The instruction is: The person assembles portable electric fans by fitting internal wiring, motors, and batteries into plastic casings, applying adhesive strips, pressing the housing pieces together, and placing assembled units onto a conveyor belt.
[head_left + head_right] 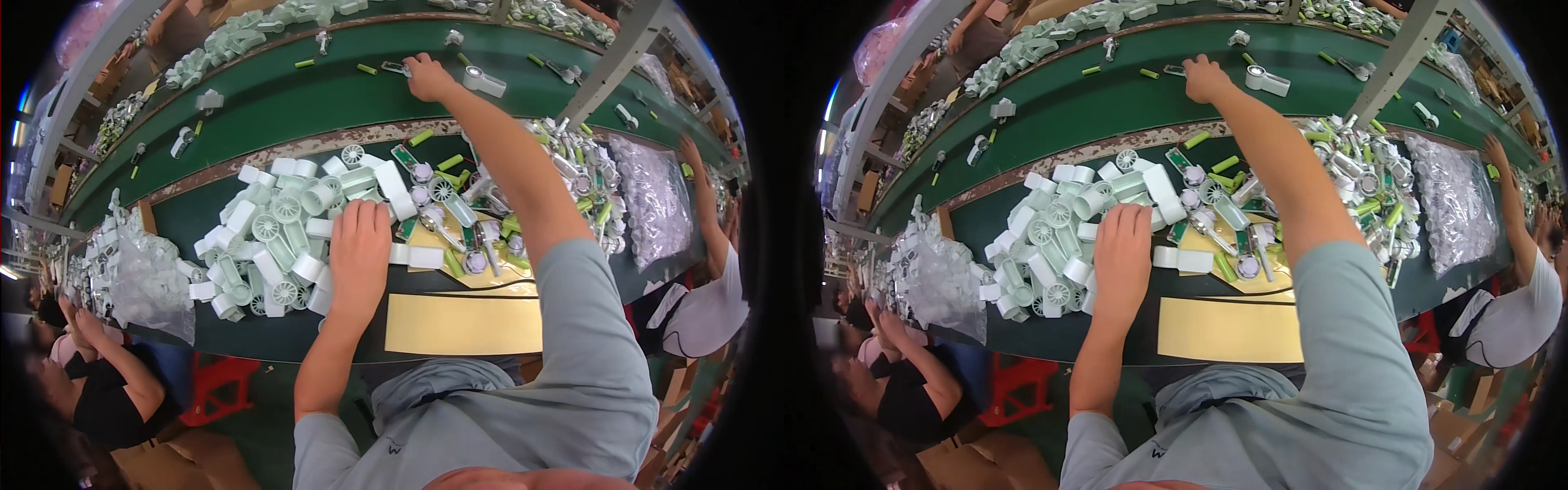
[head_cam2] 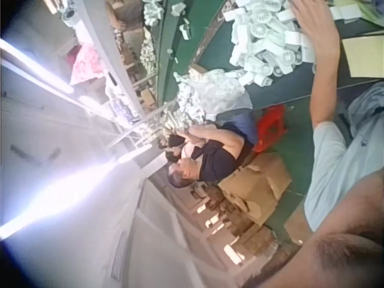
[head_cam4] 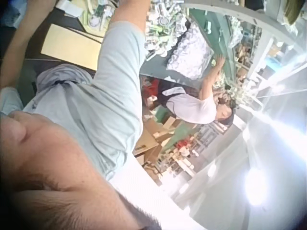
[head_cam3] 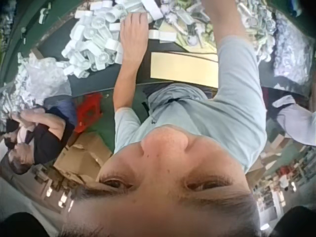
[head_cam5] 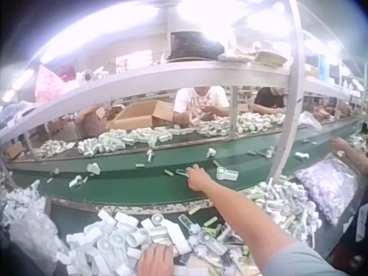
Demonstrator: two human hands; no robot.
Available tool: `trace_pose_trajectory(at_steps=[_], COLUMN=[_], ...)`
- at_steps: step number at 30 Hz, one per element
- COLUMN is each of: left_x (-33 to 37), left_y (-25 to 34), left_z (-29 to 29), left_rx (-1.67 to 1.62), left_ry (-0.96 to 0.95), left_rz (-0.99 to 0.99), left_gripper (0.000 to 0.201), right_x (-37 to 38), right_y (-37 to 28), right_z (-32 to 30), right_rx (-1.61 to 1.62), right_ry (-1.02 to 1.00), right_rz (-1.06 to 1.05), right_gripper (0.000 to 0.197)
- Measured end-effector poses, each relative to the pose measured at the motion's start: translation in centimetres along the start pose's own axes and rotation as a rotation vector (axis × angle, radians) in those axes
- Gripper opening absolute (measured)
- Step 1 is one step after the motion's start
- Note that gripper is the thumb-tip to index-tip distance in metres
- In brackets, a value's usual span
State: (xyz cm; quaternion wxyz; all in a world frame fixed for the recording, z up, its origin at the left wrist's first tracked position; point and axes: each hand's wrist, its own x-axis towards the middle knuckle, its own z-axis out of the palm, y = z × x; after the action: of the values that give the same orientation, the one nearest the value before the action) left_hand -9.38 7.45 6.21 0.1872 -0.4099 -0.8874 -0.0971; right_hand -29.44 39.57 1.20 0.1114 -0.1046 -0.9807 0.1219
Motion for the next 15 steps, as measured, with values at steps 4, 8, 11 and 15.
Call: trace_pose_trajectory(at_steps=[4,8,11,15], left_x=[-0.6,-2.2,-3.9,-6.1], left_y=[-0.5,0.3,0.7,2.7], left_z=[-1.1,-4.0,-5.4,-4.9], left_rx=[-0.062,-0.382,-1.053,-2.115], left_ry=[0.015,0.083,-0.016,-0.293], left_rz=[-0.022,-0.180,-0.410,-0.613], left_gripper=[0.040,0.050,0.051,0.055], right_x=[1.5,1.3,-0.2,-5.2], right_y=[-0.7,-1.8,-1.8,-2.0], right_z=[1.5,0.4,-2.2,-6.2], right_rx=[0.000,-0.048,-0.190,-0.059], right_ry=[-0.106,-0.156,-0.318,-0.231], right_rz=[0.076,0.164,0.099,0.021], right_gripper=[0.055,0.053,0.056,0.063])
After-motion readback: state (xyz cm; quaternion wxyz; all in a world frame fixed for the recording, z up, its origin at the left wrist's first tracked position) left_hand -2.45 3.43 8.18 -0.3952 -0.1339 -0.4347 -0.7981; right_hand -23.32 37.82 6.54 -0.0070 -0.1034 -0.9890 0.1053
